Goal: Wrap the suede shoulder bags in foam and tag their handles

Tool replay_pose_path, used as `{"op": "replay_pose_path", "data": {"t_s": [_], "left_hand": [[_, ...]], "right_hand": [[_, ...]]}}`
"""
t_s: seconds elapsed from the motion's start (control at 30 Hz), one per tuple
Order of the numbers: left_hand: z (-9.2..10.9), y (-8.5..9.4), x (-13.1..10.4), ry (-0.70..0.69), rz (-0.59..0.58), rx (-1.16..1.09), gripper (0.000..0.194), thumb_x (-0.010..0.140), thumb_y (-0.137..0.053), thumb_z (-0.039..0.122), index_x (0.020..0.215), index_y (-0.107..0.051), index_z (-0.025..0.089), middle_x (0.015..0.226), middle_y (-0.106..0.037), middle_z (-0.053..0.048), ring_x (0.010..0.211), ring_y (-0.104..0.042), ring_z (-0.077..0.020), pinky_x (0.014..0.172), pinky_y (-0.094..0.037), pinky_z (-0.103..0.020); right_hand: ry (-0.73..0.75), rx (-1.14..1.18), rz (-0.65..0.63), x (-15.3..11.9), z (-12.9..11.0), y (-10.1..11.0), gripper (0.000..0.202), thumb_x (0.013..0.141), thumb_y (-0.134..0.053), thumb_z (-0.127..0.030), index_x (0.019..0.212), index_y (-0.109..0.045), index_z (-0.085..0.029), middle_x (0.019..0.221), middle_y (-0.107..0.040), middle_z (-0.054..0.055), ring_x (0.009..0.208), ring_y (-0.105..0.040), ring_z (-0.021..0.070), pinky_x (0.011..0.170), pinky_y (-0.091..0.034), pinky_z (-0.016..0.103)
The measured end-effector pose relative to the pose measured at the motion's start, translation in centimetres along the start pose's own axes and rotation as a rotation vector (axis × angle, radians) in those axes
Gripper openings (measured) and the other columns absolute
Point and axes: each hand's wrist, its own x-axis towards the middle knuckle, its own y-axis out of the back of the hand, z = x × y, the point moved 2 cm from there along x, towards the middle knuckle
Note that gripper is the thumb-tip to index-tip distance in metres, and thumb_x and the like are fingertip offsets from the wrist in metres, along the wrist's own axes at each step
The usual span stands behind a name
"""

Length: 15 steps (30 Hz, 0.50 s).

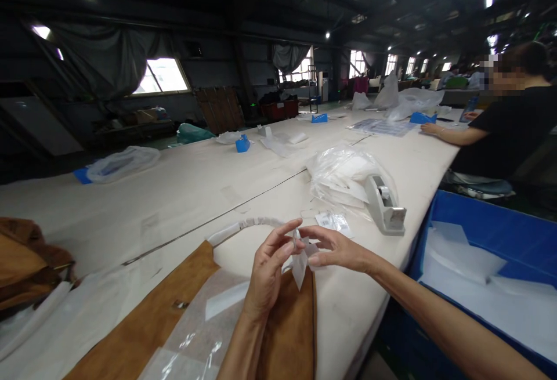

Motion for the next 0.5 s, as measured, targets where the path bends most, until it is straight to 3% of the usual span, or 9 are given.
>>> {"op": "replay_pose_path", "data": {"t_s": [0.07, 0.13, 0.27, 0.4, 0.5], "left_hand": [[0.4, 0.2, 0.0, -0.026, 0.016, 0.116, 0.039, 0.085, -0.065, 0.031, 0.124, -0.066, 0.024, 0.125, -0.066, -0.006, 0.101, -0.060, -0.0199, 0.093, -0.046, -0.030], [0.7, 0.4, 0.0, -0.014, 0.017, 0.180, 0.042, 0.087, -0.064, 0.034, 0.128, -0.064, 0.024, 0.115, -0.070, -0.005, 0.099, -0.061, -0.0207, 0.095, -0.045, -0.031], [1.4, 0.7, -0.1, -0.011, -0.022, 0.055, 0.050, 0.090, -0.056, 0.041, 0.135, -0.057, 0.019, 0.099, -0.072, -0.008, 0.095, -0.065, -0.0241, 0.091, -0.048, -0.034], [1.9, 0.7, -0.3, -0.019, -0.059, -0.046, 0.048, 0.093, -0.052, 0.043, 0.134, -0.059, 0.019, 0.122, -0.066, -0.012, 0.092, -0.065, -0.0234, 0.082, -0.051, -0.034], [2.1, 0.3, -0.5, -0.032, -0.117, -0.095, 0.045, 0.096, -0.046, 0.043, 0.135, -0.058, 0.023, 0.149, -0.046, -0.010, 0.083, -0.064, -0.0199, 0.076, -0.052, -0.034]], "right_hand": [[0.043, -0.069, 0.079, -0.1, 0.1, -0.1, 0.070, 0.077, -0.076, -0.040, 0.140, -0.048, -0.029, 0.150, -0.044, 0.006, 0.140, -0.038, 0.0249, 0.115, -0.031, 0.045], [0.054, -0.142, 0.154, -0.2, 0.3, 0.0, 0.069, 0.078, -0.075, -0.042, 0.140, -0.047, -0.031, 0.151, -0.043, 0.006, 0.141, -0.036, 0.0250, 0.116, -0.029, 0.047], [0.086, -0.250, 0.175, -0.4, 0.4, 0.1, 0.071, 0.077, -0.077, -0.042, 0.141, -0.047, -0.029, 0.148, -0.046, 0.007, 0.139, -0.040, 0.0255, 0.116, -0.030, 0.048], [0.059, -0.232, 0.172, -0.4, 0.7, -0.1, 0.082, 0.072, -0.081, -0.042, 0.144, -0.043, -0.027, 0.149, -0.045, 0.010, 0.139, -0.040, 0.0267, 0.116, -0.029, 0.048], [0.018, -0.170, 0.133, 0.0, 1.1, -0.9, 0.094, 0.067, -0.085, -0.038, 0.147, -0.037, -0.026, 0.152, -0.041, 0.011, 0.141, -0.037, 0.0269, 0.117, -0.029, 0.045]]}}
